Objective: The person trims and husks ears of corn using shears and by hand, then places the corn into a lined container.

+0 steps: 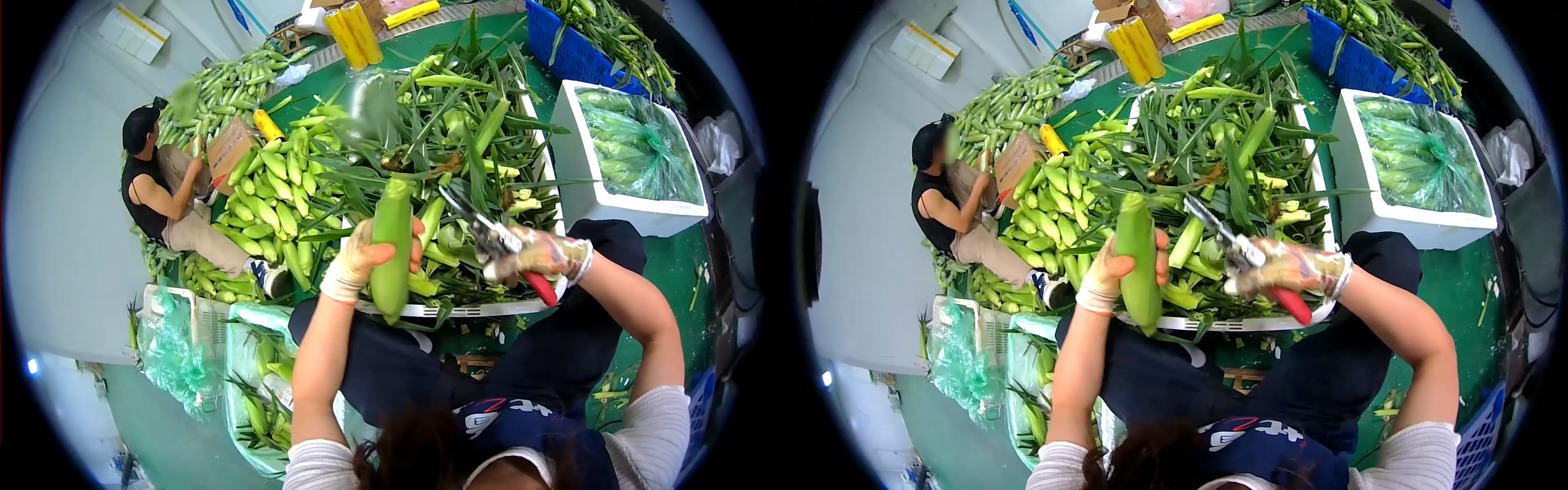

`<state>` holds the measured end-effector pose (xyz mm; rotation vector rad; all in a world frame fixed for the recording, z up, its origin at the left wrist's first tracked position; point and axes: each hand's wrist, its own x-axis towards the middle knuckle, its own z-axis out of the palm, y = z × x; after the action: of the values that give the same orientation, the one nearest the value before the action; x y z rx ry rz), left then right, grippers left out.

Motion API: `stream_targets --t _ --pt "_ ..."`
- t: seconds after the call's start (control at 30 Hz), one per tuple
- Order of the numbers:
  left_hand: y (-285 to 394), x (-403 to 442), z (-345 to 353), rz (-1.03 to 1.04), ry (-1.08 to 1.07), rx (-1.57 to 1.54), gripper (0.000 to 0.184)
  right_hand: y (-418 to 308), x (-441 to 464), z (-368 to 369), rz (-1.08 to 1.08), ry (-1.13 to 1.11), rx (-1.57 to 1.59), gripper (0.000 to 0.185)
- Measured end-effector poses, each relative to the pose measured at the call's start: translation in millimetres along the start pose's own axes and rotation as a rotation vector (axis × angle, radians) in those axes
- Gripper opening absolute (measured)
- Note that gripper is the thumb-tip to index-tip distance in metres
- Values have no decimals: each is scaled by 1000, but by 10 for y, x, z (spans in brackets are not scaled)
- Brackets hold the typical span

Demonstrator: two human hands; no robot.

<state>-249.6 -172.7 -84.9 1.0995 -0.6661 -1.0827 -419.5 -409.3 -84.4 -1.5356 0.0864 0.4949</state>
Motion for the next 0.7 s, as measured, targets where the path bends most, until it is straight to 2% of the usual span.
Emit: stream_targets --t 0.07,0.1,0.2,0.23,0.3,0.33,0.37,0.4,0.47,0.5,0.53,0.57,0.6,0.67,0.7 --pt "-134 -20 100 11 -188 -375 68 53 -10 121 -137 -146 70 38" --pt "-194 -28 143 44 -231 -434 73 -3 -62 204 -23 -164 104 43" --pt "-412 -38 75 45 -424 -753 73 -124 -4 392 -11 -256 144 56" --pt "-460 -79 27 7 -410 -714 73 -255 -15 456 -53 -225 173 40" --pt "-501 -159 -40 -89 -398 -632 73 -337 84 527 -108 -192 179 38" --pt "-500 -265 -11 -164 -269 -616 74 -357 161 552 -127 -183 173 41" --pt "-470 -276 -21 -140 -214 -571 74 -322 167 544 -54 -142 220 28" --pt "-424 -282 -45 -110 -156 -526 75 -250 226 603 104 6 416 23" --pt "-197 -402 -138 15 140 -383 69 -137 249 562 20 219 754 20" --pt "-137 -417 -324 98 297 -354 64 20 272 413 -64 252 712 25" --pt "-57 -424 -581 172 458 -324 59 95 285 348 -130 300 660 31" --pt "-26 -446 -972 244 576 -499 53 168 299 280 -193 351 606 36" --pt "-47 -450 -1451 323 687 -679 47 153 275 256 -168 376 553 40" --pt "-94 -429 -2465 492 938 -696 47 181 253 171 -44 381 470 48" --pt "-78 -442 -2752 471 1061 -582 46 353 249 90 -76 355 411 47"
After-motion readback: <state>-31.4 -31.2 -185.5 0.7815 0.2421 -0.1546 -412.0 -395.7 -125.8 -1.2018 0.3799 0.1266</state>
